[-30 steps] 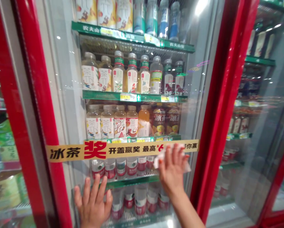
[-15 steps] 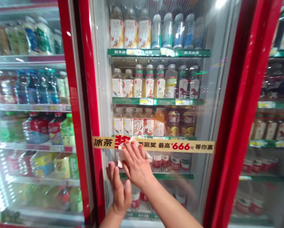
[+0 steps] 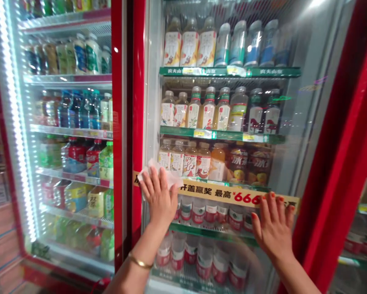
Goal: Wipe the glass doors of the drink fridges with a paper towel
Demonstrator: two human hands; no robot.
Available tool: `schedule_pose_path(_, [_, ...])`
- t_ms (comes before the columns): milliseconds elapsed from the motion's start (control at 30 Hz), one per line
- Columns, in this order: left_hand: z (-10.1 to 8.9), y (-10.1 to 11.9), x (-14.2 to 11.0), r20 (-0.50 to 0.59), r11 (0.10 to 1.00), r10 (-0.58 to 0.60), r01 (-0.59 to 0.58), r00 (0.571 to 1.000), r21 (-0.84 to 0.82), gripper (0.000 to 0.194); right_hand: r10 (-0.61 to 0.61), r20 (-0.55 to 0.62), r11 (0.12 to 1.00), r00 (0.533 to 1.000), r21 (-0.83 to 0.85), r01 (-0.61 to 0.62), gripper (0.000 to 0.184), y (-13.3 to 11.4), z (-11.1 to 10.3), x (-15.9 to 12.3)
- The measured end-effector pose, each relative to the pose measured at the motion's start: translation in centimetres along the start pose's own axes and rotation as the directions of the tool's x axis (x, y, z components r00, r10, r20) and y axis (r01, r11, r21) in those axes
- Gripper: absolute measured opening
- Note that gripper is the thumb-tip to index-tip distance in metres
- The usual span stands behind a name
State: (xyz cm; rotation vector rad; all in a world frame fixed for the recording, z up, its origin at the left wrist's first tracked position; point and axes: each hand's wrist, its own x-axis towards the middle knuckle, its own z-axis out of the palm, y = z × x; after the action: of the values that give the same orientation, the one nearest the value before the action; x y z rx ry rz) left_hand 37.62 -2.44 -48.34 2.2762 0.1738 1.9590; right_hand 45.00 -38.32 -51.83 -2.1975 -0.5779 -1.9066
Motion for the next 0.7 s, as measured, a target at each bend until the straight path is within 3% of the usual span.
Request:
schedule_pose_path(67, [0.2,2.1,-0.6,0.035,0.996,0.092,-0.092,0.995,0.011,0.084,-0.011,-0.025,1.000,1.000,-0.006,0.011,0.077,0.4,0.5,-0.7])
schedule_pose_path(133, [0.3,2.5,-3.4,0.092,0.941,0.337,-0.339,0.937,0.006,0.082,-0.001,-0.053,0.999,0.999,0.034,0.003,0.076,0.1,0.9,-1.1])
schedule_pose_path(200, [0.0,0.6,-6.5,0.127,0.842,0.535,-0.540,0.835,0.001,0.084,0.036,-0.090,0.994,0.995,0.104,-0.027,0.073,-0.3,1.0,-1.1])
schedule_pose_path(233, [-0.2,-0.9,-7.4,0.141,0.822,0.561,-0.569,0.815,0.020,0.085,0.049,-0.101,0.990,0.994,0.137,-0.035,0.072,-0.4,1.0,-1.1])
schedule_pose_path(267, [-0.4,-2.4,-7.5,0.150,0.836,0.534,-0.547,0.832,0.054,0.085,0.055,-0.107,0.986,0.993,0.163,-0.037,0.071,-0.5,0.9,-1.1])
schedule_pose_path(333, [-0.7,-4.4,-5.8,0.144,0.920,0.350,-0.368,0.926,0.135,0.085,0.046,-0.106,0.983,0.993,0.180,-0.026,0.069,-0.5,0.8,-1.0])
schedule_pose_path(400, [-0.6,-3.8,-2.9,0.097,0.978,0.094,-0.110,0.991,0.175,0.086,0.037,-0.111,0.985,0.993,0.171,-0.018,0.069,-0.4,0.5,-0.9])
schedule_pose_path(467, [-0.2,-1.4,-1.7,0.073,0.988,-0.041,0.029,0.996,0.153,0.088,0.050,-0.118,0.987,0.992,0.160,-0.031,0.068,-0.4,0.2,-1.0])
schedule_pose_path(533, [0.0,0.9,-3.5,0.111,0.990,0.081,-0.093,0.990,0.109,0.088,0.062,-0.113,0.986,0.992,0.162,-0.043,0.067,-0.4,0.0,-1.0])
schedule_pose_path(600, [-0.2,1.6,-7.7,0.175,0.933,0.340,-0.356,0.924,0.063,0.084,0.073,-0.109,0.984,0.991,0.172,-0.054,0.067,-0.6,-0.1,-0.9])
schedule_pose_path(633, [-0.4,1.0,-9.8,0.196,0.892,0.432,-0.449,0.880,0.052,0.081,0.081,-0.110,0.982,0.991,0.179,-0.061,0.067,-0.7,-0.1,-0.9])
schedule_pose_path(667, [-0.5,-0.1,-11.5,0.194,0.878,0.457,-0.475,0.868,0.058,0.080,0.089,-0.109,0.980,0.990,0.190,-0.068,0.067,-0.8,-0.1,-0.9])
schedule_pose_path(700, [-0.5,-1.3,-12.4,0.178,0.888,0.434,-0.452,0.883,0.078,0.079,0.102,-0.108,0.976,0.989,0.202,-0.079,0.066,-0.9,-0.1,-0.8])
